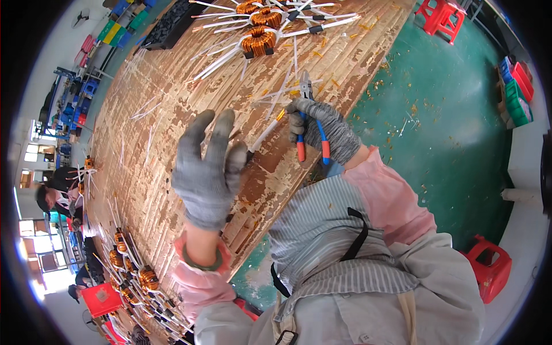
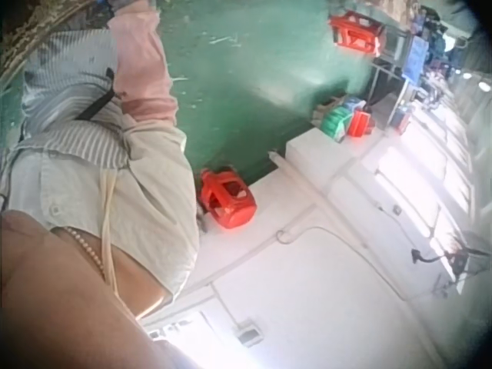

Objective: Trimming and organizing copper wires on inductor coil components using pliers at a workbench.

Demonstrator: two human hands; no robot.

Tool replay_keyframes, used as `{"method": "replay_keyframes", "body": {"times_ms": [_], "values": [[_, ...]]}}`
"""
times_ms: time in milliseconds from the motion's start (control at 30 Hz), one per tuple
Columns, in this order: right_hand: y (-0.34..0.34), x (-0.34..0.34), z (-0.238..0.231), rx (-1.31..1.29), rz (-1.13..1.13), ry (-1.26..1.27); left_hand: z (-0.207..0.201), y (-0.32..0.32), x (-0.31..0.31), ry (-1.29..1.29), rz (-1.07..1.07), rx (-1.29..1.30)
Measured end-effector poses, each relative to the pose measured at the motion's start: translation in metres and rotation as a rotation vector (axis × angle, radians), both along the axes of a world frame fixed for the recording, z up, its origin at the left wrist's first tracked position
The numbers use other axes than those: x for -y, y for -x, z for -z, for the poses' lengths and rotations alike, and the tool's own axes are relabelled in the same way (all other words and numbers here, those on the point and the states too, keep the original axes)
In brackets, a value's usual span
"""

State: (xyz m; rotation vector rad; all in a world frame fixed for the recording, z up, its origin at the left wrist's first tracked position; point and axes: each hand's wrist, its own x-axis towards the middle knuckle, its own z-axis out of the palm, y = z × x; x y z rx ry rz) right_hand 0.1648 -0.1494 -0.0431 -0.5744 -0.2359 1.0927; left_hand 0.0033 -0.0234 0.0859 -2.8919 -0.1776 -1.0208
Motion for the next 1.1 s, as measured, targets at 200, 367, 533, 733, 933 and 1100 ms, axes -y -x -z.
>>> {"method": "replay_keyframes", "body": {"times_ms": [200,367,533,733,933,1100], "values": [[0.006,-0.003,-0.013,-0.041,0.096,0.101,0.049,-0.02,0.045,0.145,0.084,-0.142],[0.003,-0.005,0.0,-0.051,0.056,0.032,0.091,-0.043,0.008,0.355,-0.122,-0.295],[-0.001,-0.001,-0.003,-0.049,0.011,-0.029,0.098,-0.04,0.0,0.831,0.038,-0.101],[0.007,-0.004,-0.019,0.182,0.109,0.179,0.098,-0.035,0.002,0.791,0.082,0.035],[0.019,-0.006,-0.04,0.593,0.286,0.43,0.098,-0.026,-0.001,0.831,0.001,-0.076],[0.02,-0.008,-0.042,0.637,0.328,0.475,0.096,-0.021,0.0,0.92,-0.042,-0.11]]}}
